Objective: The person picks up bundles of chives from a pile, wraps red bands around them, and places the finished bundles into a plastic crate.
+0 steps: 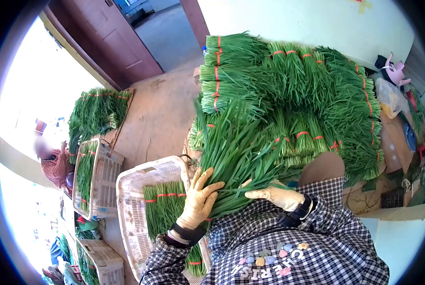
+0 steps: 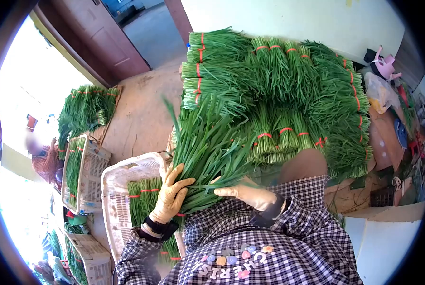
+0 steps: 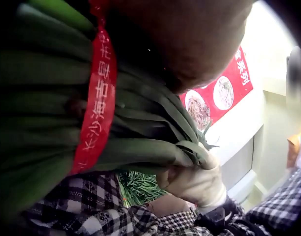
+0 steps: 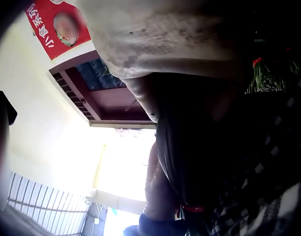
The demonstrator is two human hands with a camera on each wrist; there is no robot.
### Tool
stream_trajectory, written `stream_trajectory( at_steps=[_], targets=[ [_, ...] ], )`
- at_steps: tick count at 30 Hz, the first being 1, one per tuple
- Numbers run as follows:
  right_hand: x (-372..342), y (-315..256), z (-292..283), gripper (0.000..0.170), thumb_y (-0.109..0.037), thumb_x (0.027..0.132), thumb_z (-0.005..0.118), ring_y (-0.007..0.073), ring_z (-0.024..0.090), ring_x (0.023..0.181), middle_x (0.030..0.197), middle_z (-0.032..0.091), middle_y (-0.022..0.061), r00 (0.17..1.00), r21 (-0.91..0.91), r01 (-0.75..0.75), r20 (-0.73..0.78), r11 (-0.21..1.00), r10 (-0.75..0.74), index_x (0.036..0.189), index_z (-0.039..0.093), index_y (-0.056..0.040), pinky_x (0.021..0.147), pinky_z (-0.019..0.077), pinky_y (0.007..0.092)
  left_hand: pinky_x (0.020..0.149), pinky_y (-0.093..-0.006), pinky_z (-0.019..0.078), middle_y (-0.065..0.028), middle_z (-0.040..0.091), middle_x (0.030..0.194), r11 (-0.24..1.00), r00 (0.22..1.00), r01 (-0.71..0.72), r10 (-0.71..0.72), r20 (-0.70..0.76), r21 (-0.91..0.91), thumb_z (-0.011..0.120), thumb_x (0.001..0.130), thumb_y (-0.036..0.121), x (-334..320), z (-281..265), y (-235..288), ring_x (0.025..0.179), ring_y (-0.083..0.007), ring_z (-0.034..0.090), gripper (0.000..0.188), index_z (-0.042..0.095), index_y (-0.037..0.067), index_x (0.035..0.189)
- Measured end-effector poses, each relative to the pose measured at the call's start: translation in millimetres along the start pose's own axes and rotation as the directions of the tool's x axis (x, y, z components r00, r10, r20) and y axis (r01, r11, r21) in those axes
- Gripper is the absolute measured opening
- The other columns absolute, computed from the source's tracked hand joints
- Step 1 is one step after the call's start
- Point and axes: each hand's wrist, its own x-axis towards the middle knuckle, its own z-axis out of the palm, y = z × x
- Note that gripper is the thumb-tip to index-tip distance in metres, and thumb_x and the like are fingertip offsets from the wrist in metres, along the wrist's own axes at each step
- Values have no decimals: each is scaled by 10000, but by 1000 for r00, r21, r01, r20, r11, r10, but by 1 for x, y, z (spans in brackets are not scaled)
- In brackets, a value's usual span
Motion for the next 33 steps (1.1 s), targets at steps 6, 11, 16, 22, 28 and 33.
stream_trajectory(
  at_steps=[6,11,16,22,28,33],
  targets=[
    [-11,6,-31,571,-488,967,728,246,594,1322,1384,672,151,950,-101,-311,-39,945,309,1307,717,-30,1170,410,375,1201,-564,366,-164,475,1589,998,999,49,-50,18,33,856,792,170,-1,5,16,1505,-505,339,522,714,179,1295],
    [-37,-20,-93,491,-472,1027,639,223,722,1081,1181,756,128,925,-494,-281,-367,823,96,1267,710,-50,972,587,381,1226,-577,304,-181,443,1612,998,998,69,-69,9,12,876,763,157,-3,7,19,1522,-494,314,567,705,165,1303],
    [-34,-64,-79,211,-78,1003,689,110,706,958,1128,757,33,661,-671,247,-411,699,-628,1212,715,-73,843,586,249,1222,-578,314,-176,442,1614,997,997,69,-70,22,35,880,754,158,-2,8,20,1521,-495,315,572,703,159,1299],
    [43,-59,-18,222,-165,891,747,279,722,854,996,751,106,491,-956,294,145,7,-859,1093,717,-81,762,579,388,1188,-568,372,-127,438,1617,993,997,67,-71,33,96,858,794,212,1,7,24,1506,-486,341,545,697,184,1314],
    [59,-51,-20,145,-80,883,703,290,638,651,720,656,50,545,-964,264,133,19,-827,783,603,-112,637,516,408,1185,-570,372,-126,440,1615,993,996,78,-80,30,88,860,794,221,-2,7,21,1509,-481,337,540,701,184,1308],
    [49,-50,-32,122,-71,895,766,264,680,711,847,714,74,524,-837,392,-138,382,-841,994,696,-85,654,549,374,1206,-583,339,-171,447,1603,995,996,81,-83,27,52,876,762,168,-2,8,19,1512,-505,321,563,702,159,1298]
  ],
)
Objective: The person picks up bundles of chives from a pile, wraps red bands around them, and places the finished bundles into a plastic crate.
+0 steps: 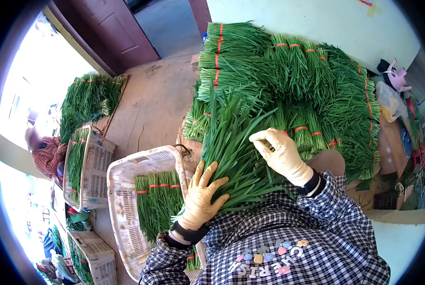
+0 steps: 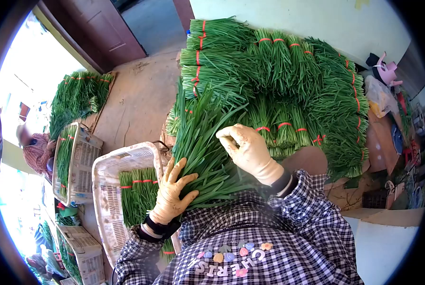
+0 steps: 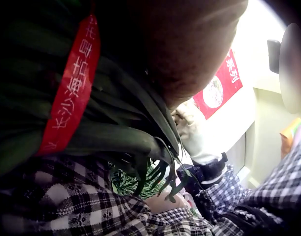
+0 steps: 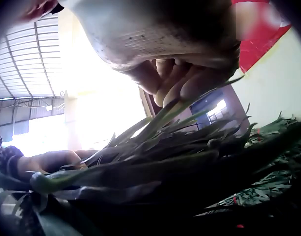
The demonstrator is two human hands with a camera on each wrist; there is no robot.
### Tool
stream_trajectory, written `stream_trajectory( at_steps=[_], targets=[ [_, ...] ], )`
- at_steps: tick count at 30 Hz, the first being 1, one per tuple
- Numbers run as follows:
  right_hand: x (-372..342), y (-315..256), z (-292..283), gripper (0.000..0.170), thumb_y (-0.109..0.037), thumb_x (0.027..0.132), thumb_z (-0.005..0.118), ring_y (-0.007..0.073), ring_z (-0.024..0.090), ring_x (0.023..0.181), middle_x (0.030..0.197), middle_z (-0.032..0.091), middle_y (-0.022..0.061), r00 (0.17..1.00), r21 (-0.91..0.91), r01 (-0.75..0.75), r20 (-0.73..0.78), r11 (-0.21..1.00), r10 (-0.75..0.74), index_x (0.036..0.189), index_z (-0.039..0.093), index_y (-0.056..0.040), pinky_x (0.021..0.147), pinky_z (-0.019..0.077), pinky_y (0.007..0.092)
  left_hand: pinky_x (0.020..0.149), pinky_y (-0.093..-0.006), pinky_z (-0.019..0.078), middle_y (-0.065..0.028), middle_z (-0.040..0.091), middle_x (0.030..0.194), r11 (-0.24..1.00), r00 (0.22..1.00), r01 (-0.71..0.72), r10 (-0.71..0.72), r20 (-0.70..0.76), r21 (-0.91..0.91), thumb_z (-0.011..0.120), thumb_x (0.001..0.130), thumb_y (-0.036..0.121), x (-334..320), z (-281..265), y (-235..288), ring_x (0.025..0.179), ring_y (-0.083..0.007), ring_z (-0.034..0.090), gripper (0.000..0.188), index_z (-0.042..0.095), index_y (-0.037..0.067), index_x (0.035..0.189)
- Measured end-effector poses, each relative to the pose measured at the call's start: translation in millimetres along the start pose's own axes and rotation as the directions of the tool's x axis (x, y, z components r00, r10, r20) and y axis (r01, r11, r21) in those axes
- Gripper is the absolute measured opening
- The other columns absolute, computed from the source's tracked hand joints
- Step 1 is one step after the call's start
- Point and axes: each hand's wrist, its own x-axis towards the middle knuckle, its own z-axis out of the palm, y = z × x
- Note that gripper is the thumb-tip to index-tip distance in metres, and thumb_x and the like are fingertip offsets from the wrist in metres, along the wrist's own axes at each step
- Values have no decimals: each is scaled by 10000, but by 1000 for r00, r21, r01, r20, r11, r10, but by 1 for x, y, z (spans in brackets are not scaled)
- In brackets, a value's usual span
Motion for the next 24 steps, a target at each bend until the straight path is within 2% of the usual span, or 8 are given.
stream_trajectory(
  at_steps=[4,13,14,15,17,19,21,24],
  targets=[
    [-5,-8,2,318,-174,871,812,283,705,758,985,742,95,989,-108,54,144,993,-38,1154,686,-102,702,578,395,1199,-582,347,-168,446,1603,1000,1000,-9,9,4,5,873,768,173,3,0,1,1517,-502,316,555,704,162,1296],
    [-8,-13,11,80,-158,939,724,220,700,697,822,741,62,975,-210,175,174,962,-139,926,764,-91,650,575,342,1194,-573,357,-148,445,1606,999,1000,-12,12,-2,39,864,782,200,2,1,4,1511,-491,329,544,704,175,1301],
    [-5,-17,2,111,-176,973,710,180,708,714,850,758,57,982,71,-144,133,987,134,963,774,-86,653,587,310,1204,-575,343,-162,444,1607,1000,1000,-7,7,1,30,870,775,176,1,1,4,1524,-495,310,547,705,167,1297],
    [-1,-18,-8,142,-193,1007,696,140,715,730,877,774,51,902,345,-431,172,834,396,999,784,-82,656,598,279,1204,-575,343,-162,444,1607,1000,1000,-4,4,-1,26,870,775,176,1,1,4,1524,-495,310,547,705,167,1297],
    [6,-5,-58,241,-258,1038,683,120,733,813,991,791,69,816,469,-557,463,686,346,1156,773,-68,743,628,265,1205,-573,344,-157,443,1610,1000,1000,7,-7,-11,13,873,772,170,0,1,3,1527,-490,308,549,706,168,1295],
    [-3,8,-88,333,-305,1025,702,128,736,879,1049,788,73,575,377,-687,805,622,147,1247,745,-61,817,620,280,1204,-574,347,-155,443,1611,1000,1000,5,-4,-10,19,874,769,164,0,0,3,1528,-487,308,552,706,167,1295],
    [-9,6,-101,371,-321,1035,693,131,728,939,1092,780,72,568,134,-549,784,825,250,1280,725,-44,866,600,288,1202,-574,350,-152,443,1611,1000,1000,0,0,-11,17,876,766,158,1,1,3,1530,-485,308,555,706,166,1294],
    [-13,8,-91,250,-221,1031,701,112,698,894,1055,772,47,732,184,-639,444,747,517,1208,751,-52,803,569,260,1203,-572,349,-155,442,1615,1000,1000,8,-8,-1,19,875,766,162,2,0,4,1528,-482,314,551,708,164,1292]
  ],
)
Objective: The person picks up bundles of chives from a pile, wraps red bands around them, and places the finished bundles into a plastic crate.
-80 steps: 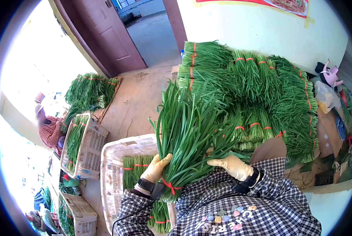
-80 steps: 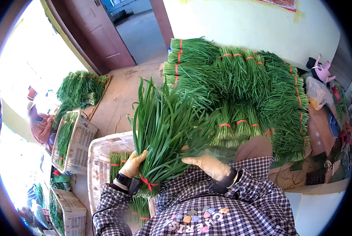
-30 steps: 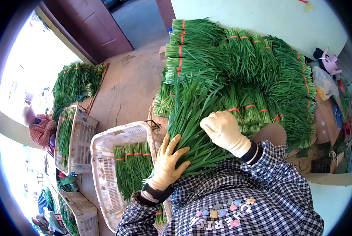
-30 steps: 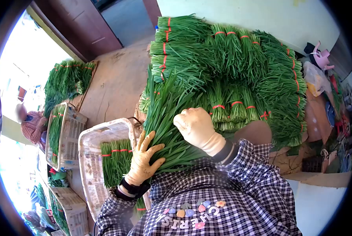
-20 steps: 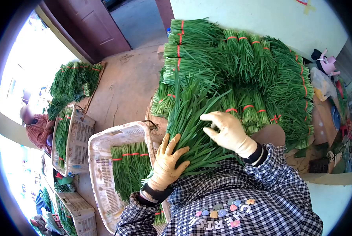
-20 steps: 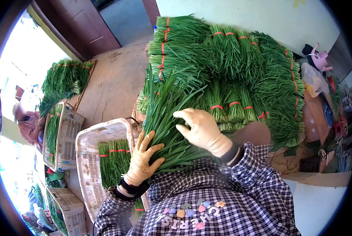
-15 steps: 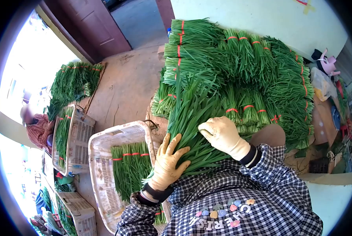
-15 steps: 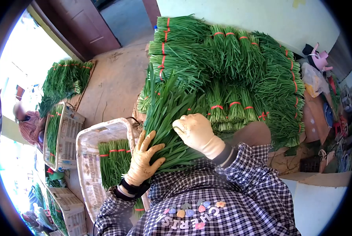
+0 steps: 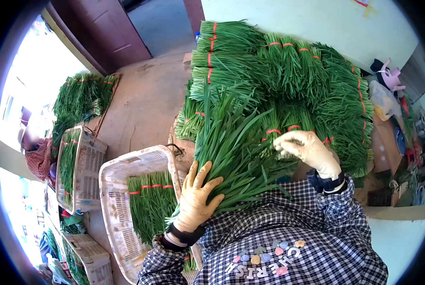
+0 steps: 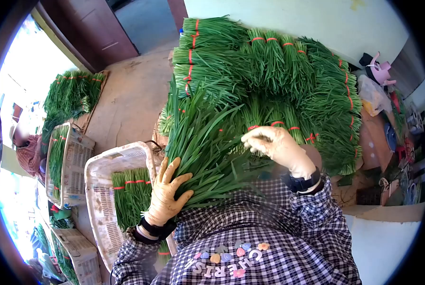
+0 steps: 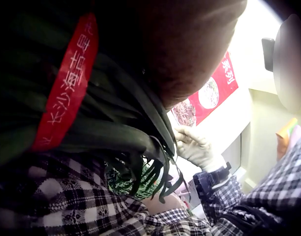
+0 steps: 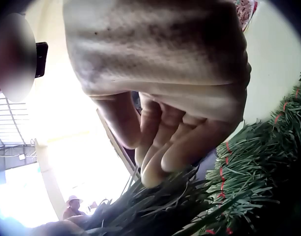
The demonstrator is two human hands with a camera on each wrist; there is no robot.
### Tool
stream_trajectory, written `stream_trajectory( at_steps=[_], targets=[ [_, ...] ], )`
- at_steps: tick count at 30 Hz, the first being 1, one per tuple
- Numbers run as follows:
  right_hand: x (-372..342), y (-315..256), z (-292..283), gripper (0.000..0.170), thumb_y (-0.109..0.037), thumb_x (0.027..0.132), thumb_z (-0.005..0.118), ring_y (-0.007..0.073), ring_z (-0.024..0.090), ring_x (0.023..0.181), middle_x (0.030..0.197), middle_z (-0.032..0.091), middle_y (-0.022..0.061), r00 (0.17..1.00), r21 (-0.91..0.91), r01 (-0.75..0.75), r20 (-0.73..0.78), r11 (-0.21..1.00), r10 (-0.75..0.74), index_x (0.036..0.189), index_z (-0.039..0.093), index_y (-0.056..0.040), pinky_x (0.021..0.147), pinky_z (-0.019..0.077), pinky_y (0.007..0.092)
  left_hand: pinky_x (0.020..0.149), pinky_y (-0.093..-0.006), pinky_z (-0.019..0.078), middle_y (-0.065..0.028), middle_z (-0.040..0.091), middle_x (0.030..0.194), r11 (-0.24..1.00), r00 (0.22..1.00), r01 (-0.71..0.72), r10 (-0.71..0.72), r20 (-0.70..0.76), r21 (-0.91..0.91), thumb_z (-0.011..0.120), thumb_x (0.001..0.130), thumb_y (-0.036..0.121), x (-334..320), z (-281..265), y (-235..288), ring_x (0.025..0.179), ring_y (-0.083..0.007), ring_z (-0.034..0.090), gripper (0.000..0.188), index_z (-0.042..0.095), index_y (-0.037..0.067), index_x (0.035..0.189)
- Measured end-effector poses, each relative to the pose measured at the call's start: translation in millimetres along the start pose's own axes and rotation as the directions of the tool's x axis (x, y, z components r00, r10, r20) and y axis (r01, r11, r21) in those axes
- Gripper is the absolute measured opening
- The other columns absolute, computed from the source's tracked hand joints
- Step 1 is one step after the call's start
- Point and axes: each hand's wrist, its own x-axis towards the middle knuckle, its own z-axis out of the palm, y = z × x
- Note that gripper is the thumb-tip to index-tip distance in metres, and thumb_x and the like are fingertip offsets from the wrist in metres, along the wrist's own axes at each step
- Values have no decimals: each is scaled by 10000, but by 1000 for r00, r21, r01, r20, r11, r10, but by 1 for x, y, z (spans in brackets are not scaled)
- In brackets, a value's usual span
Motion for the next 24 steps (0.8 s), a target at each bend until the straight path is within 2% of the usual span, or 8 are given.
stream_trajectory(
  at_steps=[3,6,9,10,16,18,21,24],
  targets=[
    [15,15,17,187,-157,1009,692,103,701,860,987,779,33,985,-157,70,-145,985,-93,1168,766,-92,753,561,262,1205,-572,346,-154,441,1617,1000,1000,-11,11,5,14,873,768,165,2,0,1,1527,-481,316,549,707,165,1292],
    [31,29,37,245,-292,997,700,207,731,739,867,769,106,956,-453,139,-172,881,-239,1161,768,-124,705,572,315,1206,-574,343,-154,440,1618,1000,1000,-10,9,13,24,873,769,165,2,1,3,1529,-480,313,553,706,166,1296],
    [45,34,43,319,-407,981,692,262,743,772,875,776,105,991,-435,-128,-102,891,92,1132,787,-143,729,581,373,1208,-576,337,-151,438,1621,1000,1000,-5,5,7,12,873,770,174,0,2,2,1533,-477,306,559,704,171,1303],
    [47,33,45,319,-407,981,692,262,743,772,875,776,105,991,-435,-125,-100,892,90,1132,787,-143,729,581,373,1208,-576,337,-151,438,1621,1000,1000,-4,4,5,14,873,770,174,0,2,2,1533,-477,306,559,704,171,1303],
    [52,36,58,254,-354,951,698,285,744,816,882,777,87,996,-522,-4,-79,853,-43,1086,794,-161,738,582,406,1209,-568,336,-146,430,1628,999,1000,0,0,12,54,873,773,189,-1,1,3,1535,-473,305,560,703,179,1307],
    [53,41,64,173,-290,934,684,301,729,743,804,754,87,976,-718,68,-96,692,-196,947,761,-135,693,580,428,1210,-571,334,-146,429,1629,999,1000,-1,0,16,47,872,774,193,0,1,3,1535,-473,305,559,703,179,1307],
    [54,53,68,148,-232,927,666,315,703,656,722,717,94,929,-821,107,-118,561,-350,837,686,-117,630,571,441,1209,-580,332,-146,433,1624,1000,1000,0,0,8,24,873,772,194,0,2,0,1535,-474,303,560,703,177,1305],
    [56,58,56,155,-195,930,653,324,674,595,677,690,113,878,-853,-19,-264,521,-400,804,648,-105,573,555,441,1207,-584,333,-145,434,1621,999,1000,5,-6,24,34,869,777,190,1,-1,4,1534,-474,303,549,704,175,1301]
  ],
)
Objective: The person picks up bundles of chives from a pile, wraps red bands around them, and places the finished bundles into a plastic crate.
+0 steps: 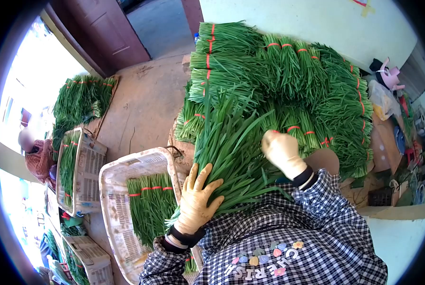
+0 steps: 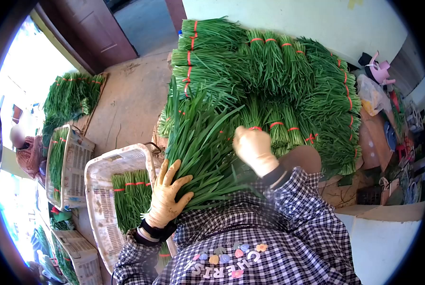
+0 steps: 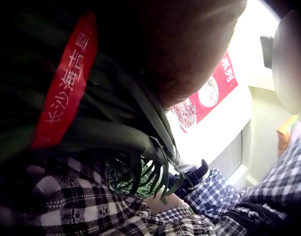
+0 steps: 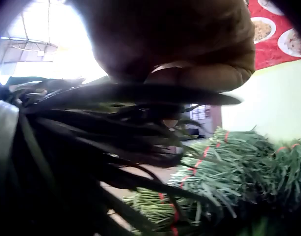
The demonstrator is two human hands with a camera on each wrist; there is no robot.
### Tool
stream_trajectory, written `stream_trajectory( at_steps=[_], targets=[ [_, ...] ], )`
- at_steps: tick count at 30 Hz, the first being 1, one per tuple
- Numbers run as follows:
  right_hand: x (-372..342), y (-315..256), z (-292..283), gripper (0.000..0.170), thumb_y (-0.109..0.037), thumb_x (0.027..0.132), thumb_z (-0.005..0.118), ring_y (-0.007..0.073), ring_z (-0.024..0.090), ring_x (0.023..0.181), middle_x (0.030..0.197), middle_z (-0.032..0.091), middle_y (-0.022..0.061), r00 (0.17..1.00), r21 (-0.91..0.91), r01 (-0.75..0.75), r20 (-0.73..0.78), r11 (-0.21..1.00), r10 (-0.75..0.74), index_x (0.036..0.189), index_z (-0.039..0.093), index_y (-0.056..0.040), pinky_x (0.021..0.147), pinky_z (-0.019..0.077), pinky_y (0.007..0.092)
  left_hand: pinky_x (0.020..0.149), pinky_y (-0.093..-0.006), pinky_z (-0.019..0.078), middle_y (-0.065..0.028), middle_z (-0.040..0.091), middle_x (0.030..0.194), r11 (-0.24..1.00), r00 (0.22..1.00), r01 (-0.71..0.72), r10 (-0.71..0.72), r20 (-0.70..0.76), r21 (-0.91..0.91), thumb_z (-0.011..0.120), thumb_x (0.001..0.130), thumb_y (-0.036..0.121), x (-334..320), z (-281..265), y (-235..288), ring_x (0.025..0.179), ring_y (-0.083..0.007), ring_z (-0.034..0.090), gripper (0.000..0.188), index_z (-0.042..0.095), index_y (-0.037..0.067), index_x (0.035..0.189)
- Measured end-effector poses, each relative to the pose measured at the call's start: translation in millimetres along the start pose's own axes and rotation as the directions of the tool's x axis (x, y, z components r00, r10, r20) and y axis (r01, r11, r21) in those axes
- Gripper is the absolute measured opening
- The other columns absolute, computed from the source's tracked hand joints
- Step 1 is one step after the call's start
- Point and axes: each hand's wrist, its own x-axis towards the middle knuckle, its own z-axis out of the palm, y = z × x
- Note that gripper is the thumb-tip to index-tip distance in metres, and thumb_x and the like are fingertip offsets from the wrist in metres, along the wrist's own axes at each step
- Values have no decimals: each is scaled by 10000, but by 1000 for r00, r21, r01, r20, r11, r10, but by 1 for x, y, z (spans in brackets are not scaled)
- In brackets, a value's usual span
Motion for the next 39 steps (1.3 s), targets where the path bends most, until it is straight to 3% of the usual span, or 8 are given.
stream_trajectory(
  at_steps=[6,11,20,26,29,32,35,39],
  targets=[
    [-5,23,-80,324,-69,1005,676,44,540,634,744,640,-21,955,720,-296,206,627,215,1328,694,-65,570,455,224,1207,-581,335,-149,425,1625,1000,1000,-1,1,-25,-5,858,788,160,-4,0,-3,1530,-485,303,533,702,167,1297],
    [-33,-34,-101,238,-195,1036,649,137,733,825,1111,780,75,944,679,170,97,714,-317,1240,721,-96,738,607,280,1206,-583,337,-161,426,1623,999,999,-8,7,-33,-35,863,782,156,1,0,-2,1533,-496,293,548,696,162,1304],
    [-77,-56,-46,382,-412,1038,593,337,736,989,1109,765,129,700,583,104,533,806,-476,1252,727,-125,877,593,437,1220,-560,337,-159,424,1631,995,994,-33,23,-103,-95,742,830,0,-6,6,-13,1519,-493,327,516,691,186,1309],
    [-63,-45,-69,290,-50,954,739,172,747,899,1158,766,98,972,676,140,45,723,-230,1241,704,-83,801,628,279,1259,-524,282,-231,329,1672,977,979,-55,12,-204,-208,715,804,-97,-11,5,-14,1547,-474,297,658,623,141,1410],
    [-63,-46,-86,220,-209,1007,696,173,751,836,1134,779,81,960,505,279,-170,817,-223,1205,726,-118,757,635,280,1281,-518,196,-230,208,1721,977,974,-45,-4,-228,-207,698,822,-106,-12,3,-14,1608,-447,140,729,543,123,1497],
    [-72,-43,-111,328,-362,1035,664,157,749,851,1138,784,59,777,772,-249,520,584,-355,1259,731,-132,809,627,316,1289,-518,155,-252,142,1729,984,964,-27,-22,-266,-178,742,824,-67,-15,7,-15,1615,-443,86,917,346,121,1630],
    [-75,-37,-67,647,-600,1014,599,261,747,1044,1194,770,117,433,593,-167,762,788,-481,1421,638,-99,949,603,386,1294,-508,128,-292,114,1720,983,934,19,-83,-348,-181,791,842,22,-9,5,-13,1615,-418,88,1064,138,52,1681],
    [-57,-28,-9,1072,-815,906,547,329,610,1330,1453,594,267,512,578,-709,816,405,-269,1577,400,8,1186,441,449,1246,-440,296,-325,345,1623,773,906,284,-411,-106,-568,857,891,306,5,9,-34,1515,-382,354,1054,210,-99,1617]
  ],
)
